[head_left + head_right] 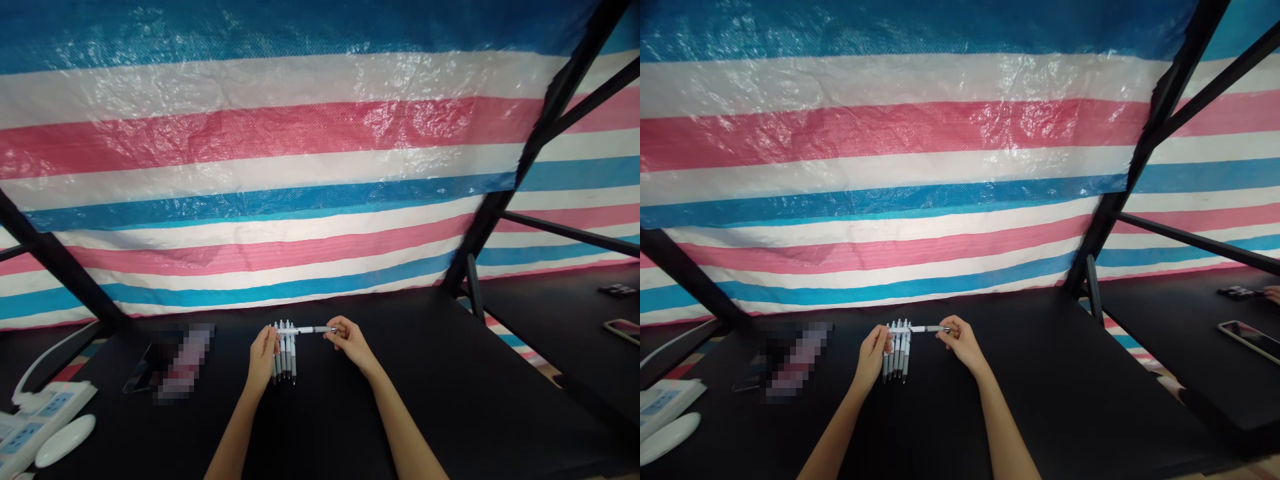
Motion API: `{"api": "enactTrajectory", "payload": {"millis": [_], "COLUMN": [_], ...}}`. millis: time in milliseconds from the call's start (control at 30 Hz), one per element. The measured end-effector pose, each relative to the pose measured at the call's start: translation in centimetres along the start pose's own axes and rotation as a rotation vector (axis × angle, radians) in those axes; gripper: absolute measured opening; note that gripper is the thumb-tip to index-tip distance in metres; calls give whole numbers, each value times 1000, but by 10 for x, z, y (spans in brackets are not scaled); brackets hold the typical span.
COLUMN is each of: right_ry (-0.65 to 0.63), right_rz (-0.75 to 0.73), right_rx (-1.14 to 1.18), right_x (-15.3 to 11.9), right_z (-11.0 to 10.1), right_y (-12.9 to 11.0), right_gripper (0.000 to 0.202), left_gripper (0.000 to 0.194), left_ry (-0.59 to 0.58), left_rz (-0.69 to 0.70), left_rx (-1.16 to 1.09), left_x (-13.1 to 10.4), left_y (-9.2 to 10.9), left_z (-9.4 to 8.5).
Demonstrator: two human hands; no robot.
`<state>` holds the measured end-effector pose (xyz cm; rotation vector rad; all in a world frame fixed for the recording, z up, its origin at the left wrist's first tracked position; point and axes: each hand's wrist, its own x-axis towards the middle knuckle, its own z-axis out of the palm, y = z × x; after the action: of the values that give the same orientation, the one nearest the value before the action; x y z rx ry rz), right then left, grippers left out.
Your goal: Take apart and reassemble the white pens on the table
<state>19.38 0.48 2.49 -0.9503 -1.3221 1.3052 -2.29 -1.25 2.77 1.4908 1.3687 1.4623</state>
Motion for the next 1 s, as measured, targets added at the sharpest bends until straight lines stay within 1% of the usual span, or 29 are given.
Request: {"api": "enactTrajectory", "payload": {"millis": [100,200,333,367,467,500,567,667,1000], "right_ry": [-4,1,13,23,52,55,50,28,38], "right_rz": [-1,-20,-23,-17,-24,-31,-46,-55,-76], "right_rx": [-7,-86,-200,-196,-114,-85,-56,-73,-103], "right_x": [0,-1,-2,-1,0,0,1,2,1], "right_z": [-1,0,1,1,-1,-2,-4,-6,-5], "right_y": [-1,-4,-4,-3,0,1,3,4,7], "right_gripper": [36,35,52,52,39,39,39,32,32], "left_gripper": [41,42,41,41,42,42,43,43,43], "left_ry": [-2,-5,-14,-9,19,25,37,48,22], "left_rz": [16,26,29,26,11,4,-6,-11,-38], "left_rx": [-6,6,22,22,8,3,-5,-14,-51], "left_x": [0,-1,-1,-1,0,1,1,1,1], "left_y": [2,4,4,3,2,2,3,4,2], "left_z": [0,0,0,0,0,0,0,0,-1]}}
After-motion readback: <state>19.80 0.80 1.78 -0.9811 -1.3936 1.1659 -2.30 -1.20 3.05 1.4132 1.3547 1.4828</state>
